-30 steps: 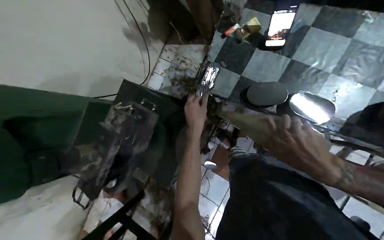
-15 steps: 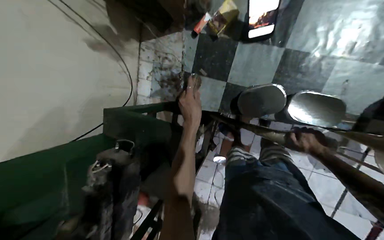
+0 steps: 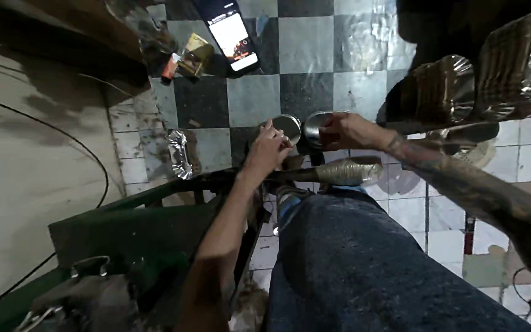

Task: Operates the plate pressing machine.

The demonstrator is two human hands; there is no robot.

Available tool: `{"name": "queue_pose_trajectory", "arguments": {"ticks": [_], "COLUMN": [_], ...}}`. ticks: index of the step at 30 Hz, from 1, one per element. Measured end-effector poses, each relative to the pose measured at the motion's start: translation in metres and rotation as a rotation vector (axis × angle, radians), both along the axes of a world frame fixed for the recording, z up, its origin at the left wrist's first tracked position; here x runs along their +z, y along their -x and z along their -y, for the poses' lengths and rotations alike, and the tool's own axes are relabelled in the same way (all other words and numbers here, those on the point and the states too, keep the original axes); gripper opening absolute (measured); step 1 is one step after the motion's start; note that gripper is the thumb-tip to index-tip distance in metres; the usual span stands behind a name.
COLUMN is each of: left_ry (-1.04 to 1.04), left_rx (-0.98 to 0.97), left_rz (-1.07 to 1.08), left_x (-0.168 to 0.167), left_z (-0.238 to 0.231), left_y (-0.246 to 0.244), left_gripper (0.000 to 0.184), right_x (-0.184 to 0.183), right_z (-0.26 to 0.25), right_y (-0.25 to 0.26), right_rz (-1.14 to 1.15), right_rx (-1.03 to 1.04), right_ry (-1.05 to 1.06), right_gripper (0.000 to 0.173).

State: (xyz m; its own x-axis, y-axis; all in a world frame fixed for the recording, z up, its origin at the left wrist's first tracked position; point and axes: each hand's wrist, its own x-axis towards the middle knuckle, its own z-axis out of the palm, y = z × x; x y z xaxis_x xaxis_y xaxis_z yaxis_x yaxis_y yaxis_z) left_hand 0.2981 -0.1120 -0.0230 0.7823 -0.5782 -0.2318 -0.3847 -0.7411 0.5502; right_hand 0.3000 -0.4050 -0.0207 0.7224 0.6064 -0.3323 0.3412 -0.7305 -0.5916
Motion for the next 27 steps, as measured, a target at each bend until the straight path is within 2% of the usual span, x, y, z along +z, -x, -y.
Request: {"name": "queue_pose_trajectory", "arguments": {"ticks": [2, 4, 7, 8, 11, 13, 14, 16, 18, 21, 23, 27], "left_ry": [0.035, -0.037, -0.086, -0.074, -0.136, -0.130, -0.104, 0.055, 0.355, 0.954, 1.134, 1.435], "left_rx": [-0.031, -0.059, -0.137, -0.133, -0.059, -0.022, 0.010, 0.187, 0.506, 0.835, 0.952, 1.050], "left_rz": [-0.110, -0.205, -0.146, -0.096, 0.115, 0.254, 0.273, 0.262, 0.057, -0.397, -0.571, -0.842], "left_x": [0.014, 0.027, 0.024, 0.020, -0.002, -0.010, -0.002, 0.031, 0.066, 0.063, 0.053, 0.066], "left_z": [-0.012, -0.017, -0.012, -0.006, 0.011, 0.010, 0.010, 0.014, 0.021, 0.031, 0.046, 0.051], "left_y": [-0.015, -0.027, -0.034, -0.027, 0.010, 0.023, 0.027, 0.049, 0.084, 0.126, 0.141, 0.166], "left_gripper": [0.023, 0.026, 0.027, 0.026, 0.047, 0.043, 0.038, 0.032, 0.028, 0.024, 0.024, 0.023], "right_x": [0.006, 0.009, 0.005, 0.003, 0.000, -0.009, -0.010, 0.005, 0.043, 0.084, 0.086, 0.093], "right_z": [0.008, 0.010, 0.011, 0.011, 0.003, -0.005, -0.008, -0.016, -0.033, -0.063, -0.076, -0.056], "right_y": [-0.025, -0.039, -0.045, -0.039, 0.000, 0.030, 0.042, 0.061, 0.081, 0.112, 0.122, 0.123], "right_rz": [-0.139, -0.235, -0.232, -0.206, 0.015, 0.212, 0.288, 0.389, 0.380, 0.072, -0.166, -0.712], "right_rx": [0.085, 0.111, 0.121, 0.115, 0.054, -0.050, -0.096, -0.216, -0.456, -0.803, -0.810, -0.679], "right_ry": [-0.043, -0.052, -0.051, -0.049, -0.026, -0.015, 0.007, -0.019, -0.238, -0.661, -0.772, -0.985], "right_gripper": [0.035, 0.041, 0.036, 0.033, 0.030, 0.033, 0.034, 0.038, 0.033, 0.034, 0.033, 0.017]}}
